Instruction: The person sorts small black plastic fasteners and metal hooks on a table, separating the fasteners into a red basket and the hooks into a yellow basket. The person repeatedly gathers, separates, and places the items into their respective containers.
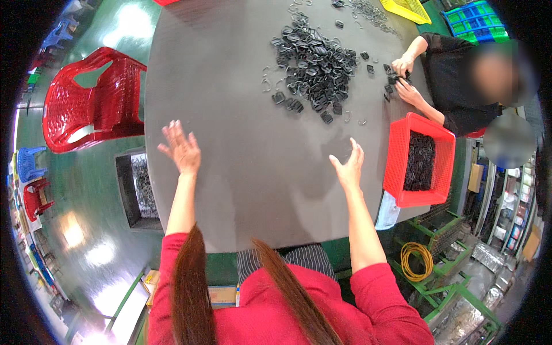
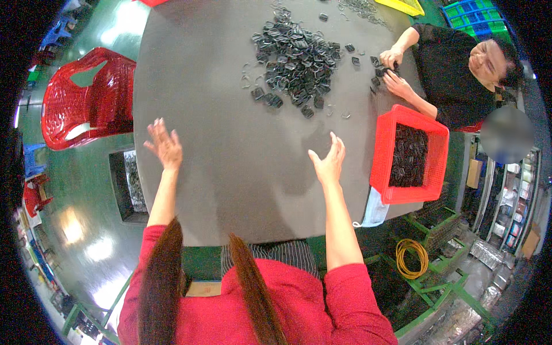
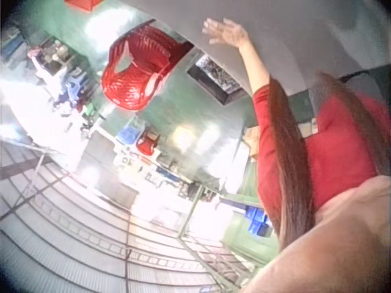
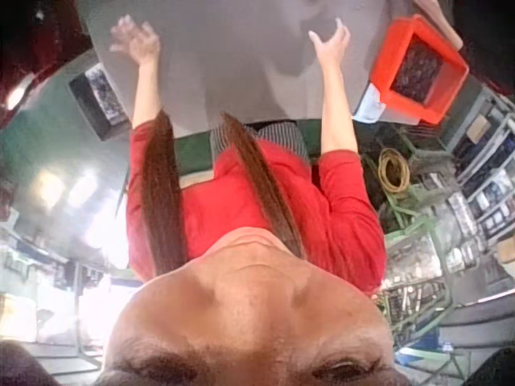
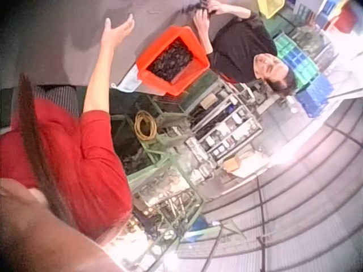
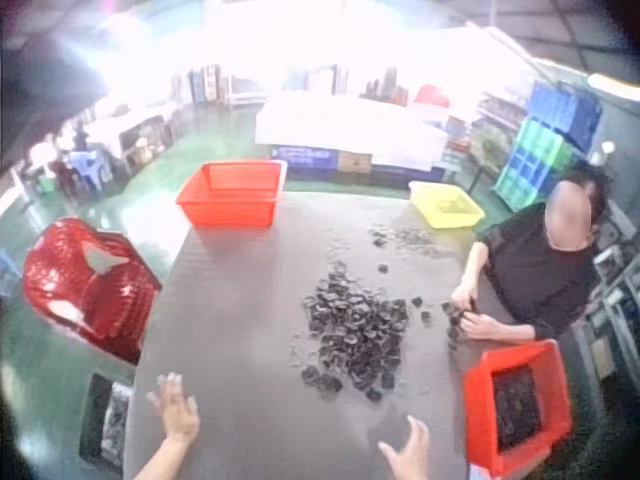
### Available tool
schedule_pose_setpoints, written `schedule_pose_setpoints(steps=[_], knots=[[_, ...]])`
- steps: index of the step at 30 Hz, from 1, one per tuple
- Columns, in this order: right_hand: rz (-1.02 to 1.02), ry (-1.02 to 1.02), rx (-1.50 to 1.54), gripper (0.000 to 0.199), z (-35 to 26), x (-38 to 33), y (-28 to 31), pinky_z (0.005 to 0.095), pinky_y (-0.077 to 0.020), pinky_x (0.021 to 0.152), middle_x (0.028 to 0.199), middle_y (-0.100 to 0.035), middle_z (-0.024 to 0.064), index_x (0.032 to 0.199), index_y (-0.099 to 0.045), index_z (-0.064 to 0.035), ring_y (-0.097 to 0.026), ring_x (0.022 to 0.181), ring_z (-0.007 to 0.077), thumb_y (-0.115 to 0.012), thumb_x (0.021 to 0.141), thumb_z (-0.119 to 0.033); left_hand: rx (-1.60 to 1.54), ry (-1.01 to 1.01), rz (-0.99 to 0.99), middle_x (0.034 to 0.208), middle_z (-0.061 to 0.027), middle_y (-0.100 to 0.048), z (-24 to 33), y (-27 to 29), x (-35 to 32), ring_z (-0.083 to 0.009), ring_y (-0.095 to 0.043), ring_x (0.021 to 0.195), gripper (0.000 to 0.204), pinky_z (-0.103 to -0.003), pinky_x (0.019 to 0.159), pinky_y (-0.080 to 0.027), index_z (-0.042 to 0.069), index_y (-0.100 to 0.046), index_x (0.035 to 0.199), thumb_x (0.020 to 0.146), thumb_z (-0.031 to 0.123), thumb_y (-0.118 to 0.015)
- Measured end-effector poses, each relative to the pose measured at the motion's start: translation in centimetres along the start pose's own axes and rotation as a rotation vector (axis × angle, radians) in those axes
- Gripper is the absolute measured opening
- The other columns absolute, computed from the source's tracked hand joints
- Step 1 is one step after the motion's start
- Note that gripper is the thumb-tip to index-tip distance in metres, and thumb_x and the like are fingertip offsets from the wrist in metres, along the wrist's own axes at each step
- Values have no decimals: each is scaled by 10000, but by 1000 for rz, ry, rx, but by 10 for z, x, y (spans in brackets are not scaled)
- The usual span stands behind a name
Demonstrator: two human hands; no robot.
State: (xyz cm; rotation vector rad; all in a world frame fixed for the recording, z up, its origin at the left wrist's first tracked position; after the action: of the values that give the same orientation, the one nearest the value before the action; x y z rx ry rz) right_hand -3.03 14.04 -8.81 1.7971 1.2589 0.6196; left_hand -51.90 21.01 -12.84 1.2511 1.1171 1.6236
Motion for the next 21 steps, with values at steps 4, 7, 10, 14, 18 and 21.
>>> schedule_pose_setpoints(steps=[4,7,10,14,18,21], knots=[[-34,76,-114,1089,6,73,-50,509,-117,1101,1448,-176,239,1435,-143,-138,-130,1359,381,-782,614,-461,-232,-114,-130,1473,-76,-238,122,-76,64,-255,-138,1393,581,-573,1080,-84,117,-209,1424,938,372,-402],[-4,212,-138,1172,-22,112,-78,558,-83,1091,1454,-156,251,1445,-98,-140,-113,1364,397,-787,575,-516,-327,-317,-137,1441,-108,-312,226,-84,93,-264,-215,1371,595,-495,1105,-126,121,-260,1411,921,411,-434],[-19,333,-60,1199,-56,144,-89,574,-88,1083,1443,-173,250,1446,-85,-148,-129,1355,411,-794,552,-515,-609,-438,-173,1369,-162,-403,307,-82,95,-306,-299,1328,591,-468,1097,-179,107,-347,1372,890,418,-491],[25,510,260,1023,-84,152,-95,502,-227,1066,1442,-206,210,1424,-163,-153,-239,1321,389,-782,610,-196,-1064,-341,-200,1291,-163,-465,353,-66,70,-323,-412,1218,510,-384,1032,-315,60,-411,1319,867,243,-561],[-20,396,575,835,-83,119,-83,435,-312,1042,1415,-278,157,1368,-324,-176,-308,1295,357,-703,636,-45,-1584,167,-495,1179,-87,-535,332,-81,26,-152,-520,1055,443,-286,918,-423,66,-444,1281,863,95,-588],[-88,213,723,685,-77,84,-75,363,-391,975,1252,-443,104,1223,-486,-151,-443,1178,266,-733,599,-15,-1795,449,-701,1115,-66,-557,318,-77,-10,-131,-540,980,382,-278,866,-445,82,-486,1221,860,109,-610]])
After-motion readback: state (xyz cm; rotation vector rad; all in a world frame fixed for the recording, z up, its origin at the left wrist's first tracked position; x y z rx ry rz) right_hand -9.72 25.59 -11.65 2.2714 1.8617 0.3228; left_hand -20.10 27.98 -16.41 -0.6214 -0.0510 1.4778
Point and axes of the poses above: each hand's wrist, its own x-axis towards the middle knuckle, its own y-axis out of the back of the hand, z = x × y, the point moved 9 cm from there along x, towards the middle knuckle
